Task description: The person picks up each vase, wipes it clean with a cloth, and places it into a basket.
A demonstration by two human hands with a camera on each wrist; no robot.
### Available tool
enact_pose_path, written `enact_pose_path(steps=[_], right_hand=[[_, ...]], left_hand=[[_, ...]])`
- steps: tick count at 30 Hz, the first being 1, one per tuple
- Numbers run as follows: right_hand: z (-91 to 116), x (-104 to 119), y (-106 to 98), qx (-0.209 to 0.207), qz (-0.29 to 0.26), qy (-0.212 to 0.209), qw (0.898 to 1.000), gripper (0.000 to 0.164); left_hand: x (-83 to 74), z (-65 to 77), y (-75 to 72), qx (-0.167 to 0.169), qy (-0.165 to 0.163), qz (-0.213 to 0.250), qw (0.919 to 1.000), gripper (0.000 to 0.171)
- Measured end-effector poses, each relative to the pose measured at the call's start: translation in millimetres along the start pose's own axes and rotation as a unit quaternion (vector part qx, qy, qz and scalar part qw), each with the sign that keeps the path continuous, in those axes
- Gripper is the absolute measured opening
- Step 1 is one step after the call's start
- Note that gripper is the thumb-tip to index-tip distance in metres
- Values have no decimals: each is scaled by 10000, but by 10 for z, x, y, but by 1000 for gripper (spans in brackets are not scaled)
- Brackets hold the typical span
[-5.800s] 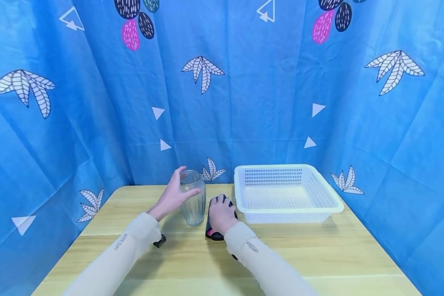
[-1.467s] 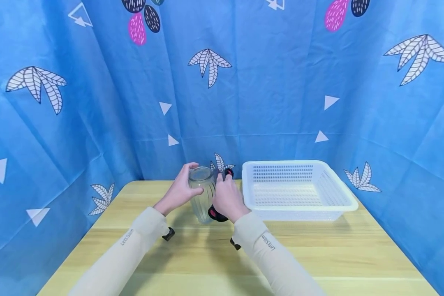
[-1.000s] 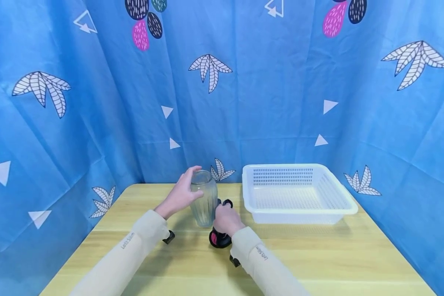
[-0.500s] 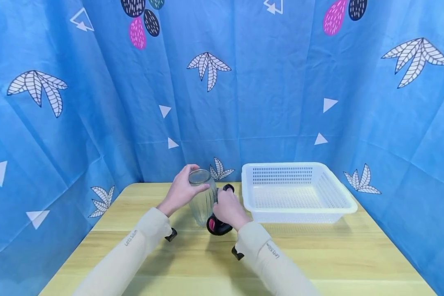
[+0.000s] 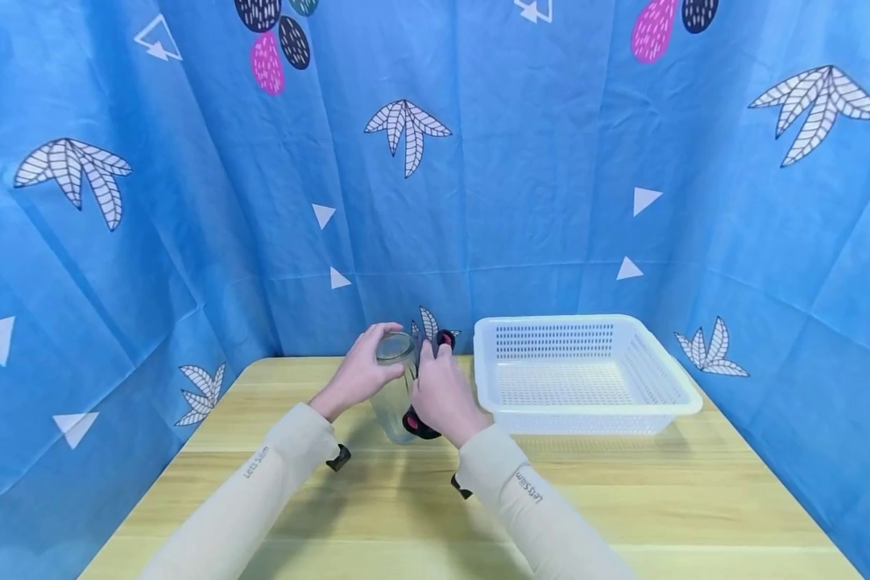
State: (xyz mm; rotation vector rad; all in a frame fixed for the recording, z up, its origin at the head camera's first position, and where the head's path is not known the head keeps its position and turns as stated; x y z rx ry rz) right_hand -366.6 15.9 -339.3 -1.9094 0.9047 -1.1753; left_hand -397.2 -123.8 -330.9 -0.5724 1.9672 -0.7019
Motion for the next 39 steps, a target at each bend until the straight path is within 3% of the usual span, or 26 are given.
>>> enact_pose_path(steps=[9,14,17,22,26,33,39], right_hand=[[108,-224,703,1207,253,235,9921,59],[134,-337,893,1367,85,274,9902,52],[98,-365,864,1431,-364,345,9884,48],[77,-387,625,1375,-856,551,9852,52],[22,-333,348,1040,-933,556,9886,54],[-111,-131,-93,188,-909,154,9956,60],[-139,-39,-149,-240,-698,37,9973,58]], left_hand=[[91,41,8,-396,-12,56,9992,66],[119,44,40,-511,9,-158,9986,64],[117,33,31,-549,-44,-246,9982,61],[14,-21,41,-547,15,-461,9974,61],[-29,-49,15,-436,20,-412,9982,61],[39,-45,0,71,-22,238,9997,60],[48,-48,43,207,143,441,9987,63]])
Point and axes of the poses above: each hand's wrist, its own z-axis away from the middle knuckle, its own y-axis out of the palm, x = y × z, the point moved 6 cm from there along -z, towards the middle knuckle, and after that the axes turned 3 degrees about y, right-handed, at the moved point
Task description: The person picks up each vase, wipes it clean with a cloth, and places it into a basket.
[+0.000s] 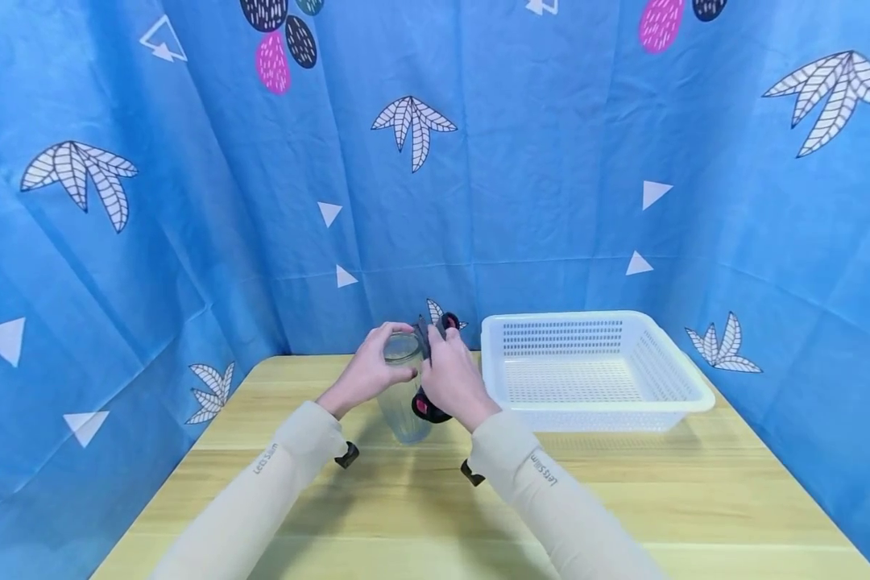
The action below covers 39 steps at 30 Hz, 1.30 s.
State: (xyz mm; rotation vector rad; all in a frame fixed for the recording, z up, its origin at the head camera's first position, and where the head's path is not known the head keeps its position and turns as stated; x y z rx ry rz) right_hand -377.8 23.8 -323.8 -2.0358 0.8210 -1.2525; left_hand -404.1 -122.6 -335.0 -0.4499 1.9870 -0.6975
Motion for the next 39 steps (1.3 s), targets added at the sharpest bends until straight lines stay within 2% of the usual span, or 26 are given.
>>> enact_pose_path(steps=[3,8,14,19,23,27,30,36,39], right_hand=[[27,-58,108,70,411,84,9991,56],[81,-226,388,559,808,336,9946,56],[184,-438,796,1324,682,432,9879,49],[234,-540,934,1602,395,302,9858,38],[211,-575,832,1647,-272,690,9835,34],[169,-484,609,1523,-489,791,9839,41],[119,-366,405,1305,-568,716,9872,51],[-7,-115,29,484,-700,382,9956,55],[-27,-44,-66,317,-703,310,9965,55]], left_hand=[[10,-17,37,-75,64,-91,9999,64],[42,-26,42,-300,151,-303,9990,63],[76,-3,11,-355,12,-310,9989,61],[62,6,10,-398,49,-370,9985,62],[30,17,-20,-495,-28,-528,9974,62],[20,38,-51,-409,-215,-507,9976,63],[-3,27,-68,-257,-204,-467,9984,64],[-27,0,-64,88,-19,-621,9980,66],[-61,-12,-25,190,93,-721,9972,68]])
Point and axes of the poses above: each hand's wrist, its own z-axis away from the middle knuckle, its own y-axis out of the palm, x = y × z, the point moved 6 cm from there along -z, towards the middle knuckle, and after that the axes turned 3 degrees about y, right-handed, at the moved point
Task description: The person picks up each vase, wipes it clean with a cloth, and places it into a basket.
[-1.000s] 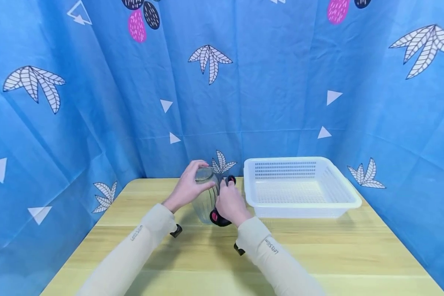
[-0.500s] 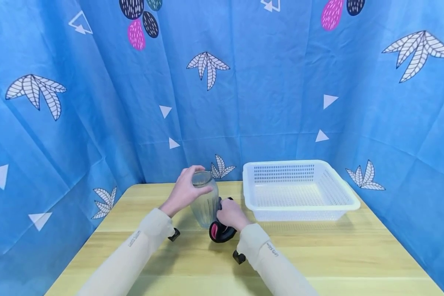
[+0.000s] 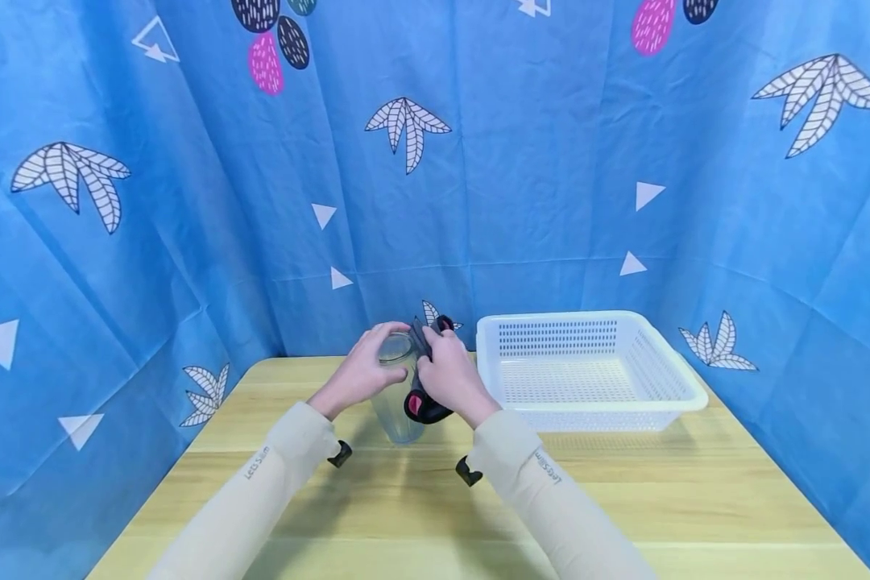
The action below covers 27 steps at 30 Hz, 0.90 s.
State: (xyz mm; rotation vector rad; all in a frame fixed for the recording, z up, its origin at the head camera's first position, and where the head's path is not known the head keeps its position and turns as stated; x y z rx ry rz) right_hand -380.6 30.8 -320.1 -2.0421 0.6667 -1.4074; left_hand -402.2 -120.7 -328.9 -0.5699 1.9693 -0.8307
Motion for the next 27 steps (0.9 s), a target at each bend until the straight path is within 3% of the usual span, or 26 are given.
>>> enact_pose_path(steps=[8,13,20,24,27], right_hand=[[2,-158,239,481,1006,307,9933,53],[56,-346,502,951,996,476,9893,51],[127,-561,813,1035,968,186,9897,48],[163,-635,921,1200,941,88,9883,46],[178,-671,925,1333,690,237,9884,45]], left_hand=[[-1,-13,40,-173,211,-45,9996,71],[18,9,39,-342,189,-118,9992,65],[12,9,32,-505,131,-356,9980,65],[36,28,39,-589,103,-373,9975,67],[62,41,57,-580,40,-381,9976,68]])
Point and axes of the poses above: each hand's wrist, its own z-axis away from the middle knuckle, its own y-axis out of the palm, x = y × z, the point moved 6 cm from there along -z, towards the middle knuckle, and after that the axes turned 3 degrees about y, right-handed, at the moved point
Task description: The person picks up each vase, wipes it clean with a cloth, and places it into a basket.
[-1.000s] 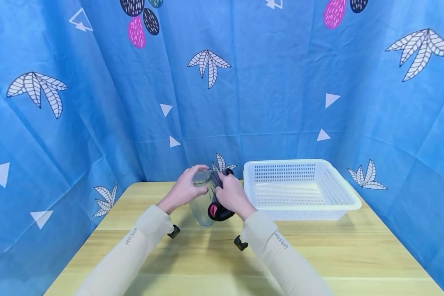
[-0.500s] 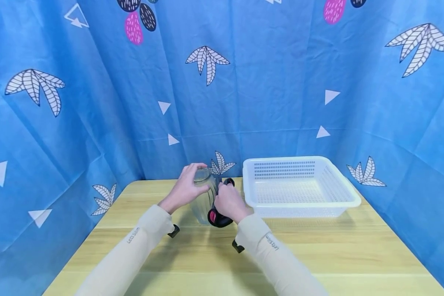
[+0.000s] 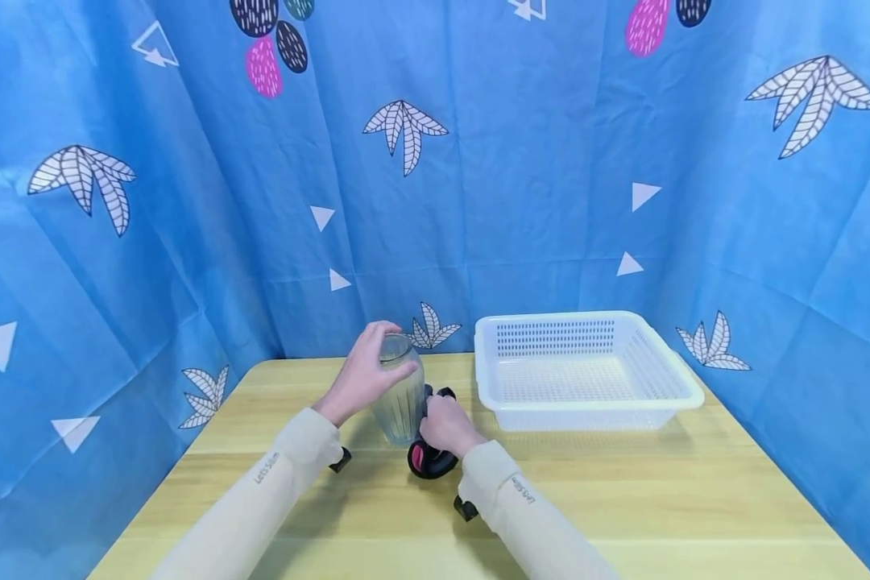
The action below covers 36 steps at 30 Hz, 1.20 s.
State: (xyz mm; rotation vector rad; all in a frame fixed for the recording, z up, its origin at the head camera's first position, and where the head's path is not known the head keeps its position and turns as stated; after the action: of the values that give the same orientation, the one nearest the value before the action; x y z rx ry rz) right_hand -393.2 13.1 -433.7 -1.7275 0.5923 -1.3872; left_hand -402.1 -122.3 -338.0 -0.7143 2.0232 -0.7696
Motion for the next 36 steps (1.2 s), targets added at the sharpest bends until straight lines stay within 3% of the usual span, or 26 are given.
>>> enact_pose_path(steps=[5,11,16,20,28,36], right_hand=[[31,25,-142,5,-449,189,9988,48],[96,206,-490,-475,-734,81,9961,50],[112,403,-817,-1180,-455,-315,9915,51],[109,509,-930,-1486,-237,-475,9875,52],[88,384,-647,-1138,396,-81,9927,53],[54,100,-163,-194,12,95,9998,49]], left_hand=[[13,5,-2,58,-177,-2,9998,70],[-25,13,-50,-14,-216,-199,9996,70],[-47,10,-72,106,-331,-20,9994,69],[-77,-11,-59,268,-217,271,9990,69],[-60,-29,-19,198,-45,260,9995,71],[-26,-8,9,52,5,148,9999,60]])
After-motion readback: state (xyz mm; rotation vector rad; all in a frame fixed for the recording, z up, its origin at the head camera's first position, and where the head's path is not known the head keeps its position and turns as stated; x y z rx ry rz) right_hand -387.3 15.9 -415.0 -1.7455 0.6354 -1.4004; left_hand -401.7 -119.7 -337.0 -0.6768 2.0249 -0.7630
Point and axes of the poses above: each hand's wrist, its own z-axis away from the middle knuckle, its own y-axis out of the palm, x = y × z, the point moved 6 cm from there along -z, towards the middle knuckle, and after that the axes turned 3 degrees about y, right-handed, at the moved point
